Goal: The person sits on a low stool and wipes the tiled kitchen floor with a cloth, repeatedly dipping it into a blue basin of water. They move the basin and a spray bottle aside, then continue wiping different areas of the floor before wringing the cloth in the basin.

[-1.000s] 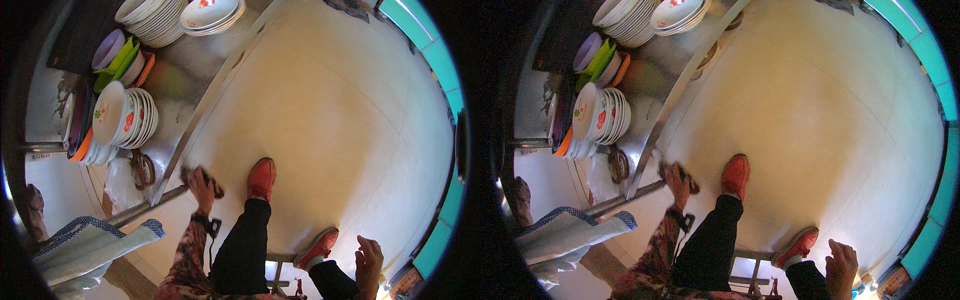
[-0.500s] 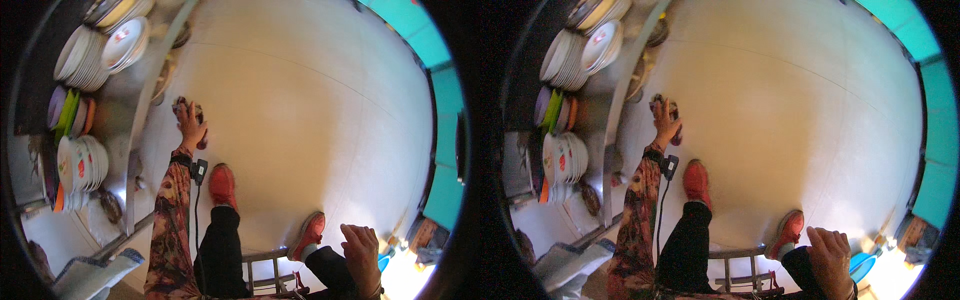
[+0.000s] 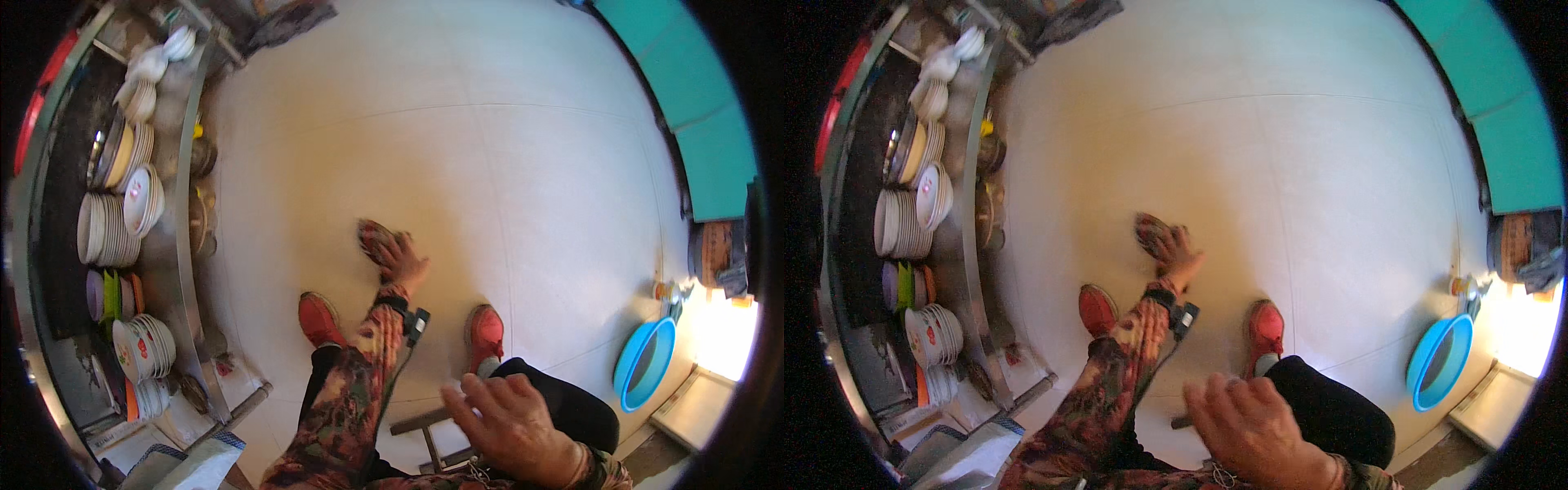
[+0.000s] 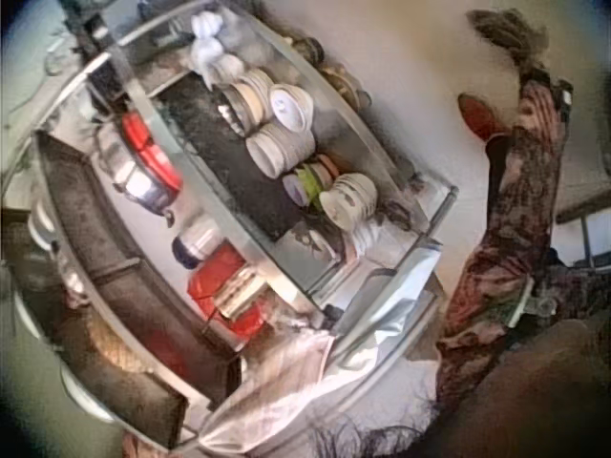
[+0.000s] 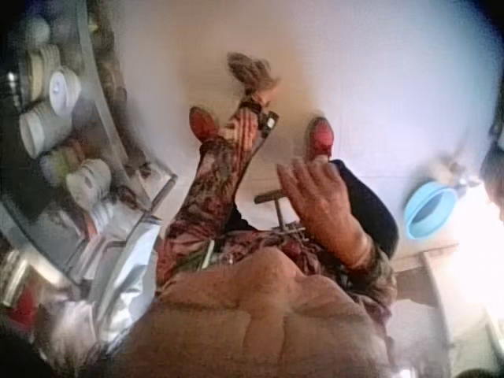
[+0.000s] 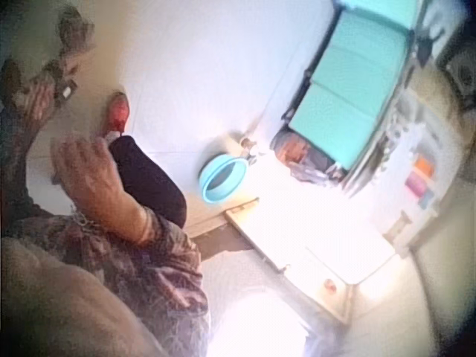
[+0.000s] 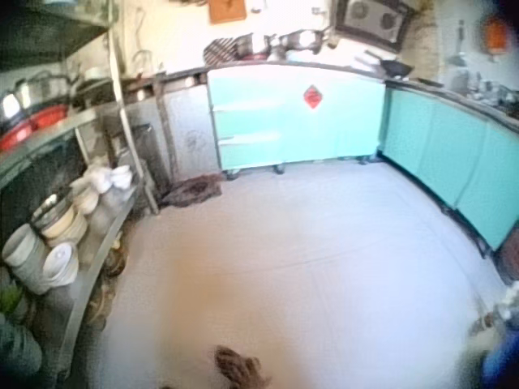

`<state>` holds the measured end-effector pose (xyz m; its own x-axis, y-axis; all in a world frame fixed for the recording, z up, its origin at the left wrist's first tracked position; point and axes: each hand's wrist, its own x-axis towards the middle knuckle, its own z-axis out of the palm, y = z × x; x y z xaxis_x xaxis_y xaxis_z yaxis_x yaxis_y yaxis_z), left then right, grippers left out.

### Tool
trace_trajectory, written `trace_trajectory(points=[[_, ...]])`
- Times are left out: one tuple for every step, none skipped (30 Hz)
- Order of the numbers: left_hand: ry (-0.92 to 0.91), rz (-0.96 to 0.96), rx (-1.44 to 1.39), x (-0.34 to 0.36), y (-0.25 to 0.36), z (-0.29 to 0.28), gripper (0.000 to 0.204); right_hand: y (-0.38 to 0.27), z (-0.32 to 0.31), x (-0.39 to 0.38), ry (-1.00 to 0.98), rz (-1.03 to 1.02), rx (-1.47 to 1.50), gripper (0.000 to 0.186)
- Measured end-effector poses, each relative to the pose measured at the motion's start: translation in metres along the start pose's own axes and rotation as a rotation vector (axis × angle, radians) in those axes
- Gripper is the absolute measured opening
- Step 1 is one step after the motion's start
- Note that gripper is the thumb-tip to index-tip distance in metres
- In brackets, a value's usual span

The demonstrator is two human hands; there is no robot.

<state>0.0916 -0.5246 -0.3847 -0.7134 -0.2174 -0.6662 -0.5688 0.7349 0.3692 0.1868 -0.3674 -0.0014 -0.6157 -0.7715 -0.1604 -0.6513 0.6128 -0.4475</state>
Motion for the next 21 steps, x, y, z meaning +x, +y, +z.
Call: trace_trajectory(points=[[-0.119,0.05,-0.03,-0.013,0.014,0.015,0.094,-0.004,0.004,-0.013,0.022,-0.005,-0.012,0.041],[-0.248,0.094,-0.078,-0.024,0.026,0.028,0.094,-0.01,0.01,-0.028,0.039,-0.013,-0.026,0.037],[-0.257,0.175,-0.163,-0.03,0.032,0.033,0.09,-0.015,0.015,-0.046,0.056,-0.024,-0.029,0.034],[-0.264,0.259,-0.247,-0.033,0.033,0.03,0.087,-0.018,0.023,-0.062,0.112,-0.049,-0.053,0.035],[-0.268,0.343,-0.328,-0.037,0.033,0.023,0.084,-0.022,0.031,-0.076,0.174,-0.075,-0.055,0.037],[-0.145,0.378,-0.316,-0.045,0.029,0.011,0.077,-0.031,0.039,-0.092,0.197,-0.065,-0.023,0.034],[-0.04,0.371,-0.281,-0.061,0.027,-0.003,0.071,-0.037,0.045,-0.112,0.193,-0.081,-0.025,0.037],[0.15,0.405,-0.288,-0.087,0.022,-0.016,0.068,-0.045,0.052,-0.128,0.189,-0.094,-0.012,0.04],[0.307,0.365,-0.275,-0.118,0.015,-0.032,0.065,-0.05,0.06,-0.14,0.185,-0.111,0.0,0.043],[0.304,0.398,-0.339,-0.157,0.011,-0.053,0.063,-0.053,0.066,-0.15,0.185,-0.103,-0.055,0.039],[0.287,0.406,-0.405,-0.2,0.007,-0.075,0.06,-0.05,0.073,-0.156,0.257,-0.071,-0.106,0.036],[0.327,0.456,-0.507,-0.246,0.007,-0.093,0.057,-0.048,0.079,-0.162,0.216,-0.037,-0.145,0.033],[0.365,0.512,-0.615,-0.293,0.009,-0.108,0.053,-0.042,0.085,-0.162,0.194,0.025,-0.213,0.026],[0.375,0.549,-0.699,-0.341,0.01,-0.122,0.051,-0.035,0.09,-0.163,0.233,0.061,-0.216,0.022],[0.393,0.608,-0.787,-0.388,0.008,-0.133,0.049,-0.03,0.096,-0.161,0.333,0.138,-0.141,0.02],[0.415,0.565,-0.867,-0.433,0.006,-0.138,0.048,-0.023,0.1,-0.158,0.383,0.148,-0.115,0.015],[0.442,0.556,-0.952,-0.473,0.005,-0.14,0.046,-0.02,0.106,-0.154,0.446,0.212,-0.086,0.015],[0.479,0.624,-1.053,-0.503,0.003,-0.142,0.045,-0.014,0.111,-0.148,0.453,0.215,-0.037,0.016],[0.514,0.551,-1.052,-0.53,-0.002,-0.142,0.044,-0.013,0.118,-0.142,0.468,0.227,-0.031,0.017],[0.552,0.557,-1.065,-0.554,-0.01,-0.138,0.044,-0.011,0.125,-0.135,0.516,0.234,-0.054,0.019],[0.594,0.561,-1.072,-0.571,-0.022,-0.14,0.044,-0.011,0.134,-0.125,0.561,0.236,-0.078,0.021]])
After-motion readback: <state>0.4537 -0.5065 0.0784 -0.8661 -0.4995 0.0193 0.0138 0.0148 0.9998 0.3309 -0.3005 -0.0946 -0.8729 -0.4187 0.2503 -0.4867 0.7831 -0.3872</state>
